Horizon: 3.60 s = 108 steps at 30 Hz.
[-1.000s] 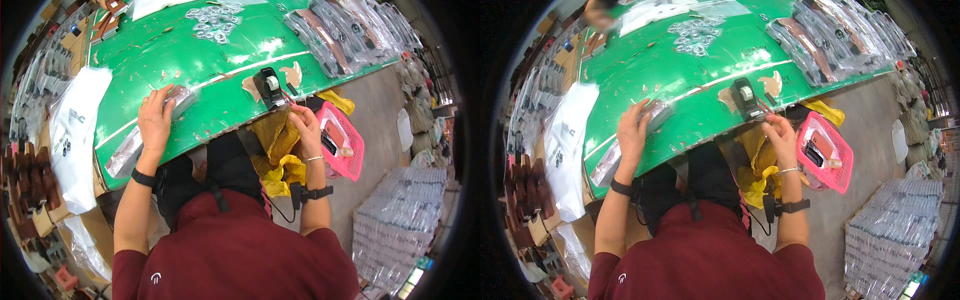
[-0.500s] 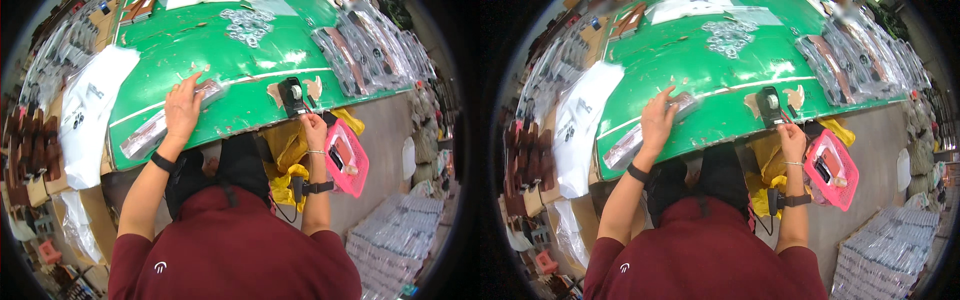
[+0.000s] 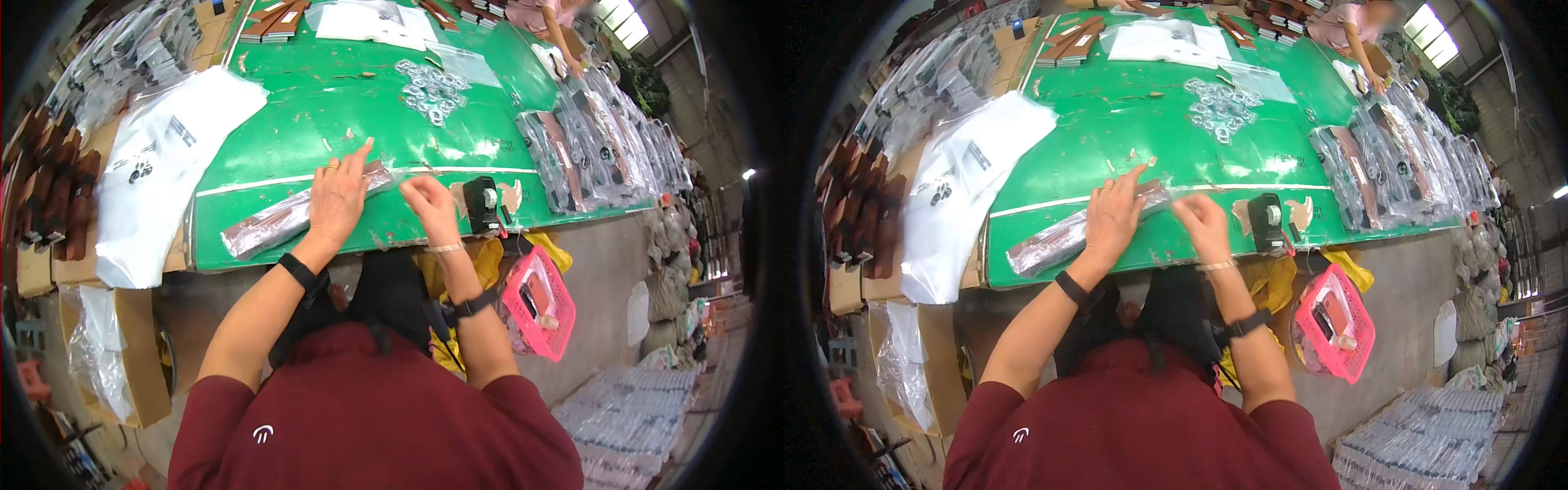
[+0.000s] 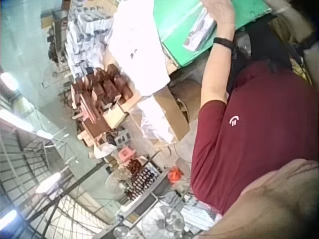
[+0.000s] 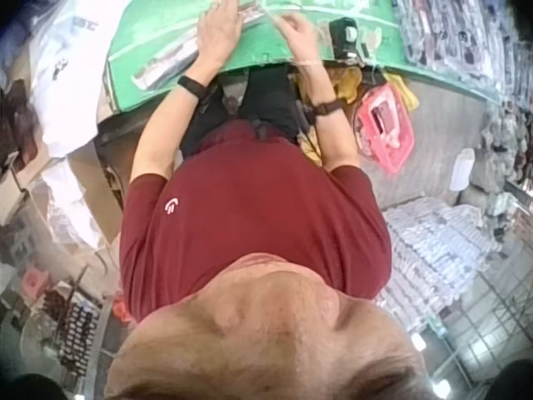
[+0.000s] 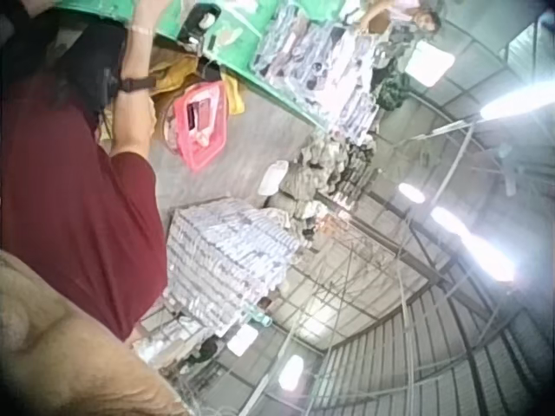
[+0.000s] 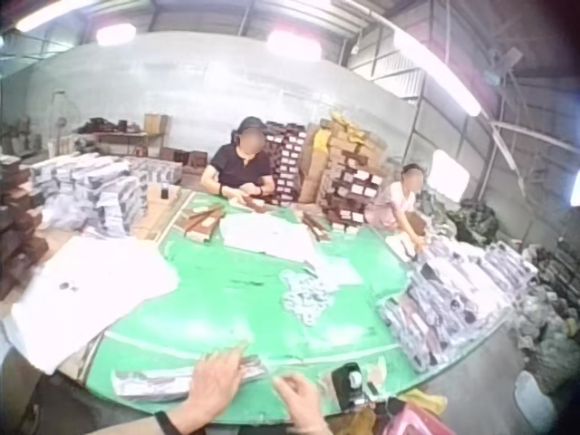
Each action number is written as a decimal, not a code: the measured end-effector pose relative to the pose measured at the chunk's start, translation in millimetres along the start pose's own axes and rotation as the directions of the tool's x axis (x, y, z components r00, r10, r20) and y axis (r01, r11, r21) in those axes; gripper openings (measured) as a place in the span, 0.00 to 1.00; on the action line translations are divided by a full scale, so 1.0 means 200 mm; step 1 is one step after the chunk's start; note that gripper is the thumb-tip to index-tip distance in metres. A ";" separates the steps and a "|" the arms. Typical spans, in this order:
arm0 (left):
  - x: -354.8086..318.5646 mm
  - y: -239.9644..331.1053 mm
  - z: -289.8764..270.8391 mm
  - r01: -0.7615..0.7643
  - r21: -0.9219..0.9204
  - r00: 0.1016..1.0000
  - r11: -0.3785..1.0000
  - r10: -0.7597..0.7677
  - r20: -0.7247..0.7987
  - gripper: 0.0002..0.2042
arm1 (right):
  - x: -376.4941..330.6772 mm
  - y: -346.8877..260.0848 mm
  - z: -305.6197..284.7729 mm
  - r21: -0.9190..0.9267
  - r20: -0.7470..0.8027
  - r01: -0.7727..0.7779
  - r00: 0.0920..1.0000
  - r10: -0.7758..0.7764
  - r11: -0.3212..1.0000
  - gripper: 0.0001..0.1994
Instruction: Packing wooden furniture components into plastic bags and sealing them with tape.
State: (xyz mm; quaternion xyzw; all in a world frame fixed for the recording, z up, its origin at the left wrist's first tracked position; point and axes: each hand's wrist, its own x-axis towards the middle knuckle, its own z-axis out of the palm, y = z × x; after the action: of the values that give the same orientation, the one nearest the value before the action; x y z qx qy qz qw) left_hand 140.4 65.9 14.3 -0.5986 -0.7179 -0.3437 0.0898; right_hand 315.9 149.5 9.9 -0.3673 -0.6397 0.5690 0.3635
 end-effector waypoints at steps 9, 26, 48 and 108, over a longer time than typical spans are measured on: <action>0.00 0.04 0.02 -0.012 -0.014 1.000 1.000 0.012 0.004 0.27 | 0.31 0.17 0.19 -0.208 -0.045 -0.077 0.997 0.069 0.975 0.15; 0.02 -0.03 0.05 0.075 -0.054 0.993 0.996 -0.070 0.094 0.11 | 0.16 -0.02 0.05 -0.134 0.094 -0.192 0.974 0.205 0.972 0.29; 0.30 -0.48 0.09 0.062 0.005 0.939 0.998 -0.060 0.339 0.19 | 0.16 0.02 0.25 -0.637 0.086 0.341 0.923 -0.375 0.692 0.42; 0.05 0.66 -1.00 -0.660 -0.700 0.749 0.271 0.174 -0.639 0.14 | -0.08 0.02 -0.04 -0.372 0.254 0.468 0.882 -0.398 0.802 0.07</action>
State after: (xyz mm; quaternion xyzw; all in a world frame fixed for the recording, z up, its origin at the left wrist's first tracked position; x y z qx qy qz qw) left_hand 203.2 -40.3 219.4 -0.6242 -0.1804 -0.7601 0.0023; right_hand 329.4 139.8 5.9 -0.2329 -0.8418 0.3464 0.3422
